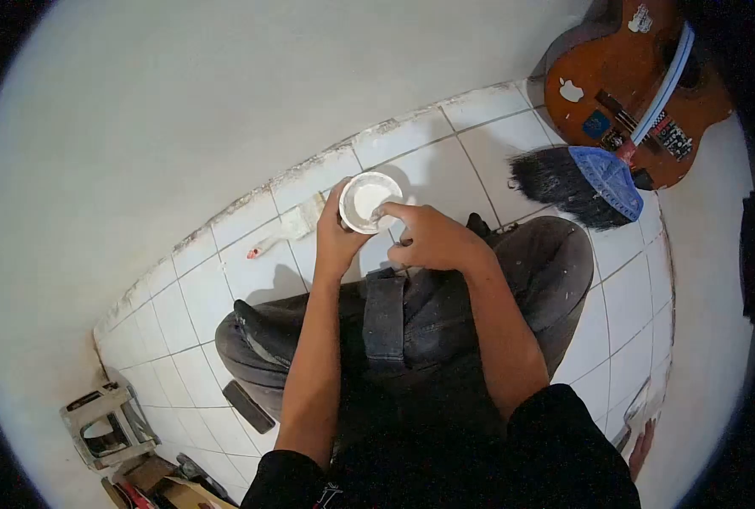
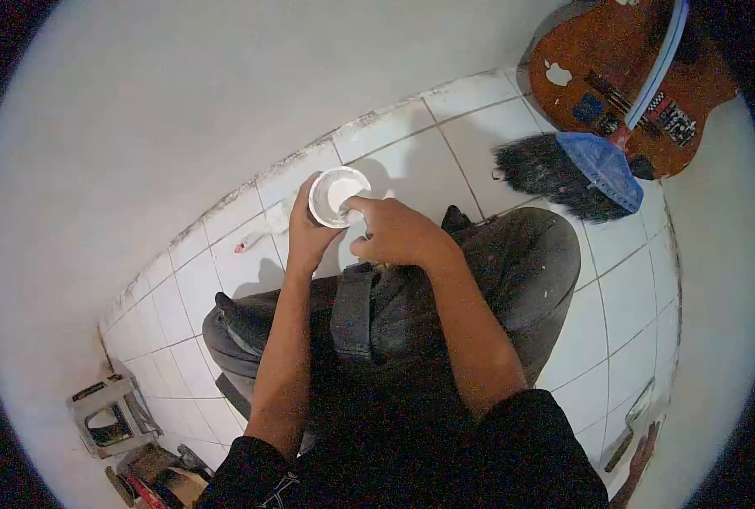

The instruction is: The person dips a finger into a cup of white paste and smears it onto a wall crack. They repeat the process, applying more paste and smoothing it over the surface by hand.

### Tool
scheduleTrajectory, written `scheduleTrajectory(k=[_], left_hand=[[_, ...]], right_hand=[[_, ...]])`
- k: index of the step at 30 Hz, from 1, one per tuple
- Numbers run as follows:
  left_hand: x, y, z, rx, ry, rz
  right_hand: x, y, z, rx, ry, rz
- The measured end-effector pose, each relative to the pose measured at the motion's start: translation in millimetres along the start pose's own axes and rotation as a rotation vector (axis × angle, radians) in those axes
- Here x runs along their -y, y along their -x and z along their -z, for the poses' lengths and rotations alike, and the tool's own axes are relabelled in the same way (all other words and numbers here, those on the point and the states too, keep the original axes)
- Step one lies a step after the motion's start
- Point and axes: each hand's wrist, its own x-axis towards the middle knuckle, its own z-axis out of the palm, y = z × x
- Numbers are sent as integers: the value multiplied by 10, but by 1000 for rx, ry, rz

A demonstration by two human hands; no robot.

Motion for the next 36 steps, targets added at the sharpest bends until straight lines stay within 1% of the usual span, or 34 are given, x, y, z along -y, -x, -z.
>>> scheduleTrajectory(k=[1, 3, 6, 10, 12, 16, 18, 19, 21, 22, 24, 25, 26, 28, 29, 30, 31, 32, 33, 34, 36], left_hand=[[-5, 4, 2, -3, 0, 1], [-6, 11, -9, -3, 28, -2], [5, 5, -18, -20, 54, 10], [-32, 2, -2, -9, 50, 57], [-53, 1, -1, 16, 69, 80], [-42, -8, 2, 14, 54, 60], [-41, -10, -8, -15, 72, 67], [-40, -19, -7, -20, 71, 63], [-40, -42, 0, -49, 47, 69], [-36, -46, 0, -64, 49, 60], [-56, -40, 2, -57, 50, 23], [-104, -26, 16, -30, 40, 57], [-94, -14, 34, -55, 46, 46], [31, 26, 123, -34, 101, 78], [81, 67, 196, -18, 58, 54], [118, 125, 260, -54, -31, 51], [21, 197, 366, -63, -66, 79], [-139, 308, 464, -71, -94, 119], [-358, 412, 580, -137, 0, 86], [-469, 547, 759, -200, 4, 81], [-615, 859, 1063, -340, 175, -74]], right_hand=[[-32, -8, -23, 3, 1, 1], [-87, -24, -80, -71, 18, 107], [-25, -8, -43, -22, -22, 45], [51, 3, 13, 10, -108, 21], [68, 11, 39, -13, -156, 13], [47, 15, 65, -60, -212, 10], [46, 17, 96, 7, -517, 13], [67, 34, 106, 10, -513, 18], [142, 94, 125, 69, -904, 100], [136, 104, 137, 79, -892, 108], [106, 101, 145, 194, -1252, 137], [139, 121, 113, 173, -1306, 144], [161, 130, 80, 193, -1285, 146], [222, 132, 10, 314, -1505, 303], [284, 141, -16, 361, -1544, 313], [283, 141, -50, 393, -1565, 337], [284, 124, -93, 432, -1587, 360], [324, 155, -147, 395, -1612, 329], [390, 171, -210, 349, -1630, 305], [463, 129, -277, 410, -1601, 286], [587, 78, -367, 487, -1577, 335]])
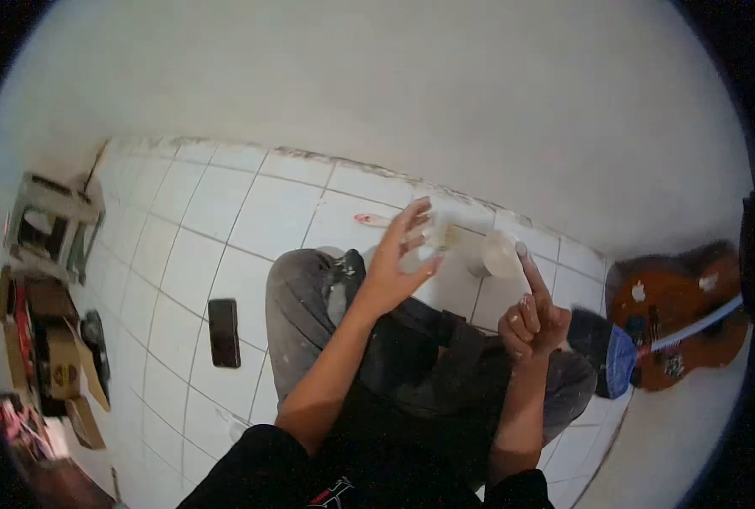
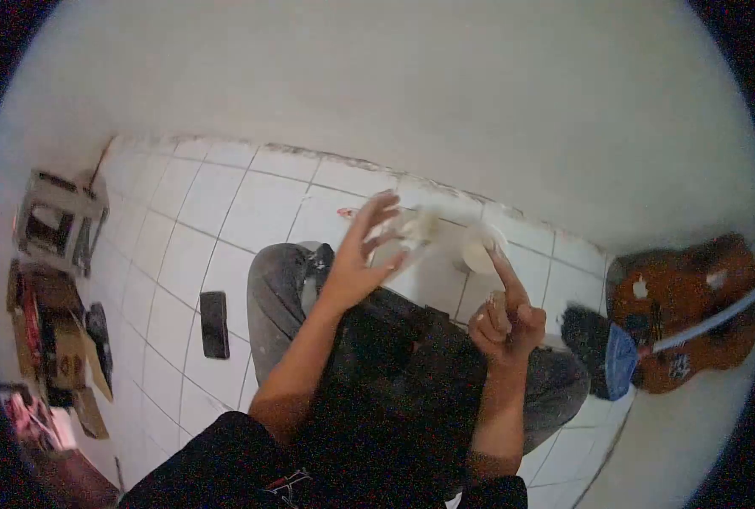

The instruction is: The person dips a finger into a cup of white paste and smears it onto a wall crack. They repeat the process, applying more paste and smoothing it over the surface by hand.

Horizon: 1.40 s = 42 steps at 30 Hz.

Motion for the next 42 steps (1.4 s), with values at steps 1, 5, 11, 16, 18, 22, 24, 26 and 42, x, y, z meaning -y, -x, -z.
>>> scheduleTrajectory(k=[1, 5, 11, 16, 18, 22, 24, 26, 42], left_hand=[[-129, 58, 156, -132, 179, -86], [-246, 253, 1203, -537, 75, -205], [-65, 413, 1781, -1467, 736, -141], [111, 320, 1637, -1312, 935, -28], [143, 311, 1704, -1181, 927, 60], [281, 341, 1803, -1179, 1025, 16], [287, 355, 1852, -1171, 1090, 14], [261, 342, 1860, -1168, 1096, 23], [296, 353, 1886, -1168, 1186, 30]], right_hand=[[-45, -84, -35, -3, 23, -44], [-422, -470, -201, -245, 277, -68], [-1268, -1673, -114, -346, 1319, -335], [-2074, -2559, 361, 153, 2422, -461], [-2218, -2801, 516, 297, 2764, -487], [-2374, -3212, 787, 473, 2966, -433], [-2395, -3358, 870, 516, 3088, -375], [-2405, -3463, 932, 547, 3134, -379], [-2432, -3709, 1144, 729, 3364, -341]])
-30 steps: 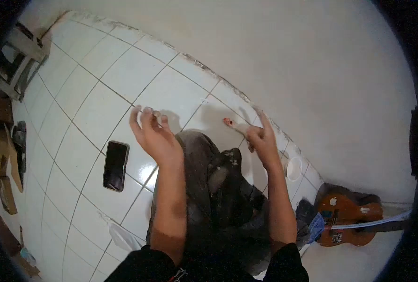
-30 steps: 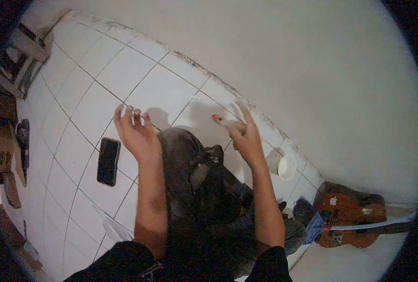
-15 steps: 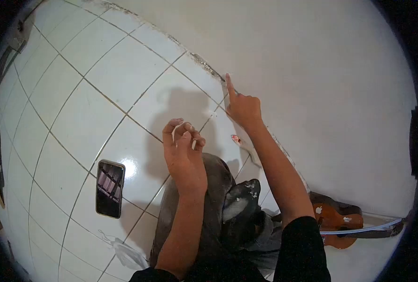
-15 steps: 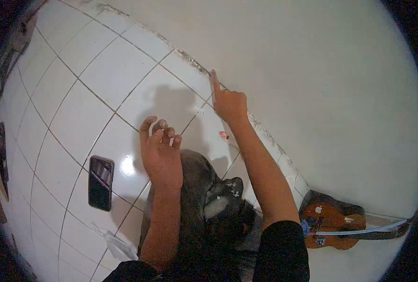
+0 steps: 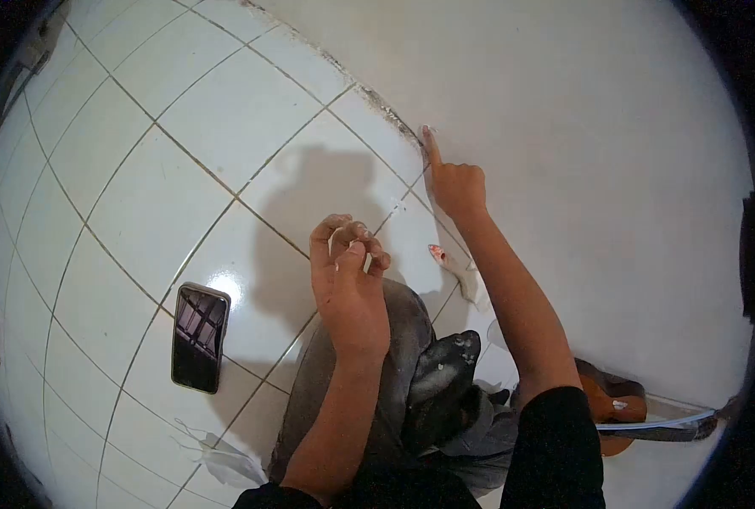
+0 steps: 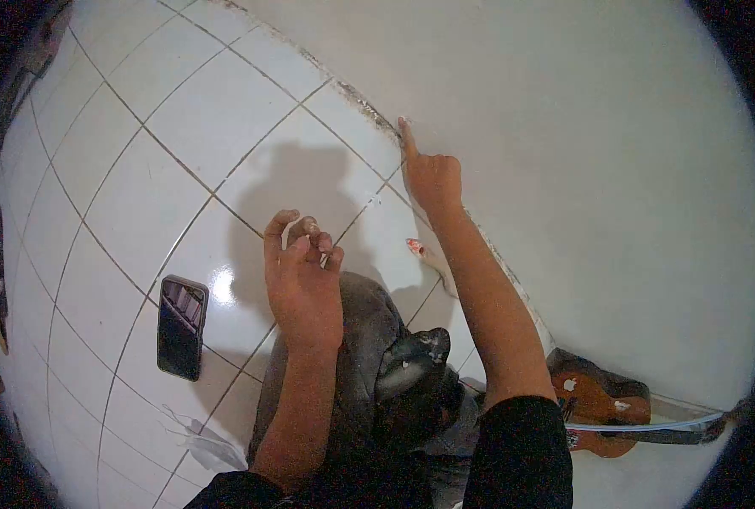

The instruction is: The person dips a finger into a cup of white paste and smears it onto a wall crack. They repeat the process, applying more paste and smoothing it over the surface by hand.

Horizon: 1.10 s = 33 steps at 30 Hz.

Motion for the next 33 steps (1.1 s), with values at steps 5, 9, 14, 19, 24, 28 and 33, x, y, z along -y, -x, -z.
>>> scheduleTrajectory(k=[5, 9, 14, 19, 24, 28, 33], left_hand=[[-26, 8, -20, -2, -5, 9], [-6, 2, 3, 9, 2, -3], [4, 7, -5, -10, -23, 8], [17, 1, -6, 5, -19, 4], [29, 2, 9, 19, -16, -10], [29, 9, 8, 15, -17, -13], [-9, 3, 6, 10, -27, -16]], right_hand=[[-86, 21, -34, -7, 58, 40], [-62, 38, -48, -27, 81, 67], [118, 93, 18, -13, 72, 48], [98, 80, 295, -15, 3, 63], [-35, -47, 52, -93, 31, 63], [-52, -90, -58, -35, 69, 52], [-100, -153, -153, 59, 157, 47]])
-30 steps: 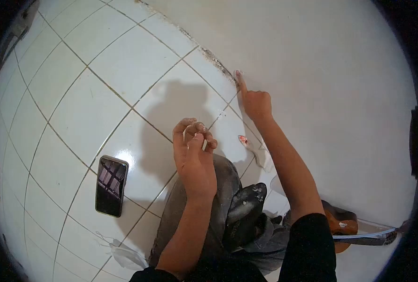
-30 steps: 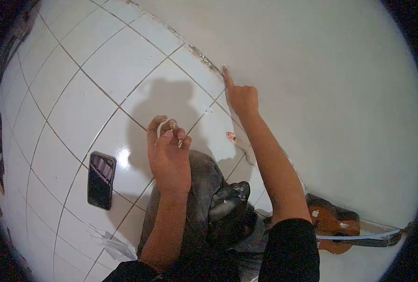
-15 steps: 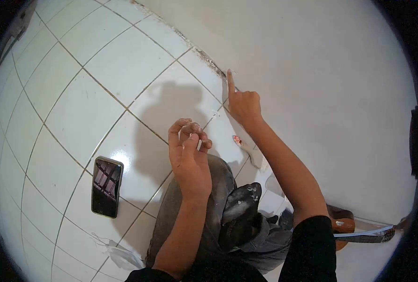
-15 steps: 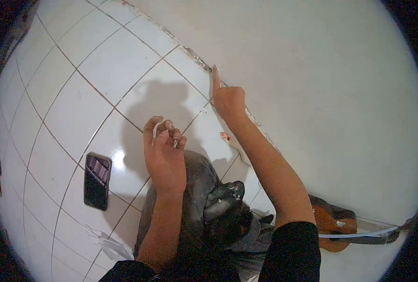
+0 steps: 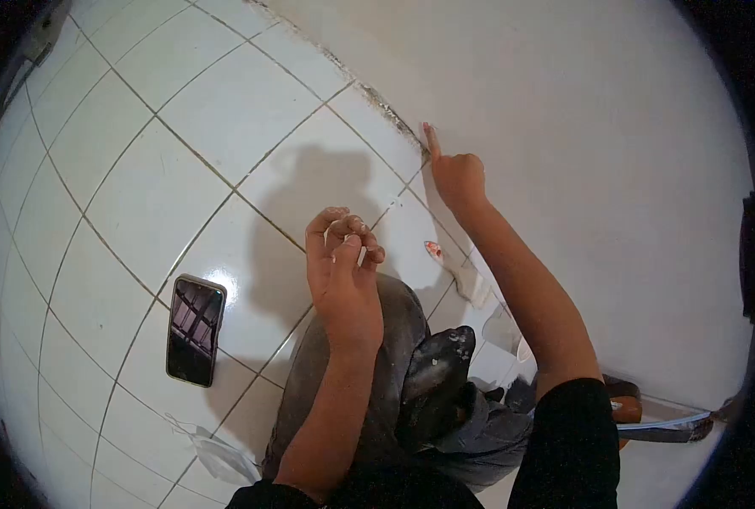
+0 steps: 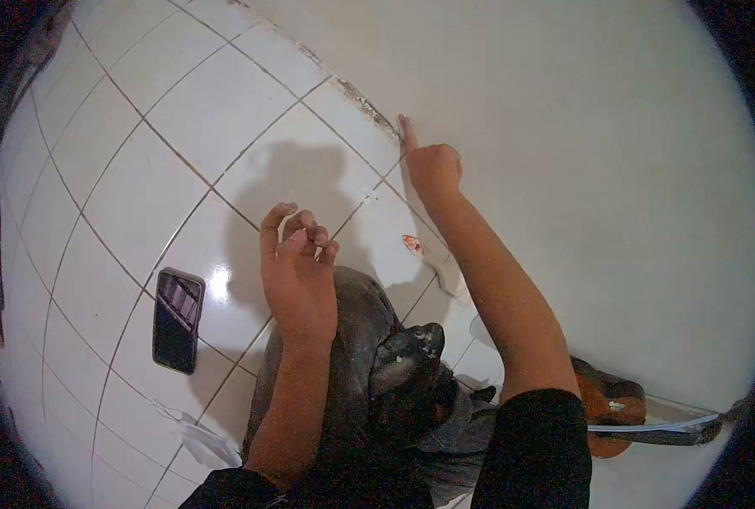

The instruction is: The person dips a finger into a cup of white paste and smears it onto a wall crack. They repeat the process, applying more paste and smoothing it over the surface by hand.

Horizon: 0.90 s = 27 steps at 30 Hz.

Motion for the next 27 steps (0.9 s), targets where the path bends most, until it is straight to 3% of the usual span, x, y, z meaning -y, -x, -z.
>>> scheduleTrajectory(k=[15, 18, 21, 27], left_hand=[[-55, -23, 45, 41, -4, 27], [-39, -14, 32, 41, 28, 42], [-25, -10, 25, 37, -9, 60], [3, -13, 39, 40, -16, 27]], right_hand=[[65, 185, 59, 76, 17, -29], [95, 236, 191, 94, -177, -53], [80, 318, 530, 5, -136, 22], [61, 82, 283, -100, -87, 48]])
